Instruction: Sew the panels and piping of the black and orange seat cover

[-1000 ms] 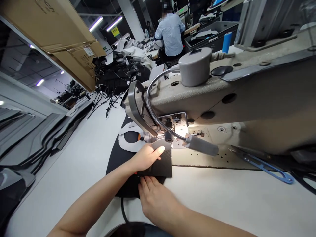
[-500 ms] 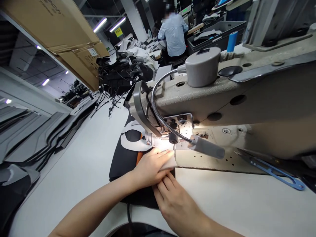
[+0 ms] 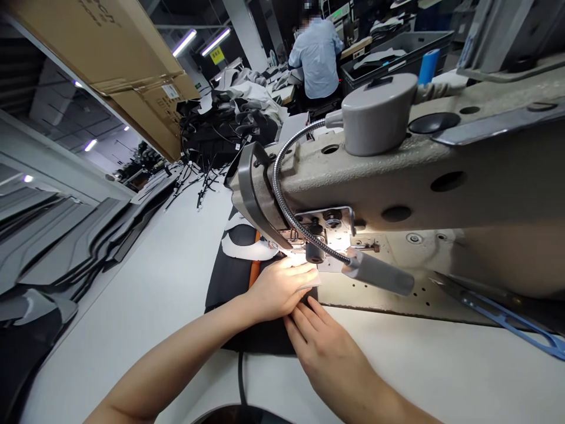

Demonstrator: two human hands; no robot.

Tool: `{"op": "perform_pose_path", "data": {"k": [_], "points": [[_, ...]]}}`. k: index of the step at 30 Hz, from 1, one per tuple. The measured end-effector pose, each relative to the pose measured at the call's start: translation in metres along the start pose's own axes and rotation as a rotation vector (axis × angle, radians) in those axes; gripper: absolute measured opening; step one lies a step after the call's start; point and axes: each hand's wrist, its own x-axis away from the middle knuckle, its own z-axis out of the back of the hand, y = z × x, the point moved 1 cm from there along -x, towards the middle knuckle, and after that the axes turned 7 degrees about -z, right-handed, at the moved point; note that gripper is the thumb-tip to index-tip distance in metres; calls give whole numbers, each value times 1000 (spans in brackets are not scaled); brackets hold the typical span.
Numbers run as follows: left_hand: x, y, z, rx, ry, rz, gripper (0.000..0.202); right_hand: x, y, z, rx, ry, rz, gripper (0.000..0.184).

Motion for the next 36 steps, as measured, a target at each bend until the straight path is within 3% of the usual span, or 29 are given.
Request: {"op": "perform_pose_path", "data": {"k": [4, 10, 16, 27, 31, 36], "points": [[2, -1, -7, -46, 31, -4, 23, 1, 2, 6, -132, -121, 67, 40], [14, 4, -15, -124, 158, 58, 27, -4, -20, 9, -131, -335, 131, 45], [28, -11, -14, -214, 157, -109, 30, -15, -39, -6, -107, -375, 94, 64], [29, -15, -20, -102, 224, -101, 31, -11, -43, -11, -95, -370, 84, 63], [26, -24, -20, -36, 182, -71, 26, -15, -41, -14, -94, -403, 59, 65], [21, -41, -25, 29, 214, -106, 24, -26, -34, -19, -55, -421, 35, 68]]}}
